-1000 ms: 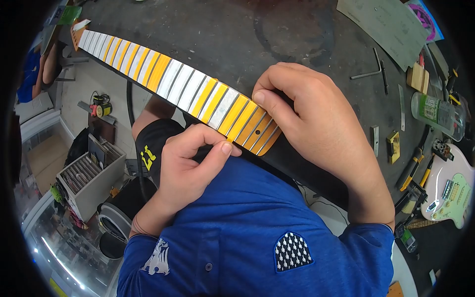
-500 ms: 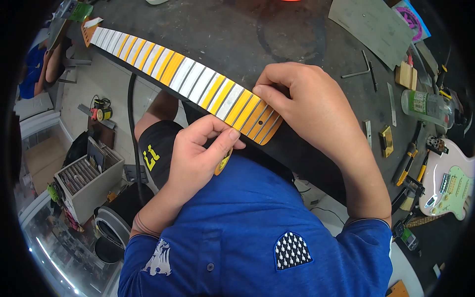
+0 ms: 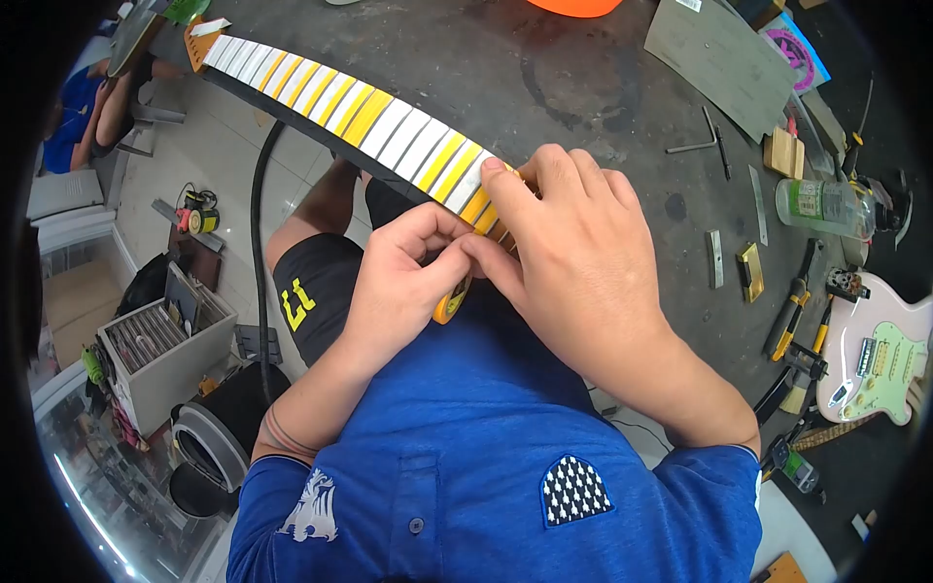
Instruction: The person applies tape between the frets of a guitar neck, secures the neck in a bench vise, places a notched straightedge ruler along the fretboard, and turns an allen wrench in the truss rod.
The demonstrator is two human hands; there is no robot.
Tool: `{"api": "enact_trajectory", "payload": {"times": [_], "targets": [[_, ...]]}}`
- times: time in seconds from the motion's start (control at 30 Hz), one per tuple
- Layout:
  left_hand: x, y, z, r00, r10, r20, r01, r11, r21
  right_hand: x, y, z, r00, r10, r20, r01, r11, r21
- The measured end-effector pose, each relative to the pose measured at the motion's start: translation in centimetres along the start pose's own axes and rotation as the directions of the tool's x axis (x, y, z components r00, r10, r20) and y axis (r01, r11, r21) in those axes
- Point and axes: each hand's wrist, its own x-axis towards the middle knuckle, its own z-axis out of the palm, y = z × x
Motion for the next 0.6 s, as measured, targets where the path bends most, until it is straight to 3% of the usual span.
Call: {"api": "enact_trajectory", "payload": {"times": [0.03, 0.13, 0.23, 0.27, 0.37, 0.4, 0.43, 0.6], "targets": [[0.1, -0.1, 0.1, 1.0, -0.005, -0.006, 0.005, 1.0, -0.021, -0.1, -0.1, 0.2, 1.0, -0.007, -0.021, 0.006, 0.999, -0.035], [0.1, 0.0, 0.3, 0.999, 0.008, -0.042, -0.002, 0.99, 0.142, -0.2, -0.4, 0.6, 0.999, -0.02, -0.037, 0.016, 0.996, -0.093], [-0.2, 0.6, 1.1, 0.967, 0.246, -0.071, -0.148, 0.764, 0.628, 0.0, -0.5, 0.8, 0.997, -0.06, -0.039, 0.053, 0.984, -0.168], [-0.1, 0.3, 0.9, 0.957, 0.284, -0.064, -0.175, 0.736, 0.654, 0.2, -0.6, 0.9, 0.997, -0.062, -0.034, 0.056, 0.985, -0.164], [0.1, 0.7, -0.3, 0.984, 0.177, 0.0, -0.144, 0.804, 0.577, 0.2, -0.5, 1.0, 0.998, -0.052, -0.032, 0.046, 0.984, -0.17], [0.2, 0.3, -0.8, 0.998, 0.047, 0.029, -0.054, 0.94, 0.338, 0.3, -0.6, 1.2, 0.998, -0.046, -0.043, 0.038, 0.984, -0.177], [0.1, 0.1, -1.2, 0.998, -0.006, 0.067, -0.004, 0.989, 0.151, 0.1, -0.6, 1.4, 0.998, -0.04, -0.054, 0.029, 0.982, -0.184], [-0.5, -0.6, -2.4, 1.0, 0.022, 0.02, -0.023, 0.998, 0.065, -1.9, 0.6, 1.8, 0.987, -0.012, -0.161, 0.009, 1.0, -0.02]]}}
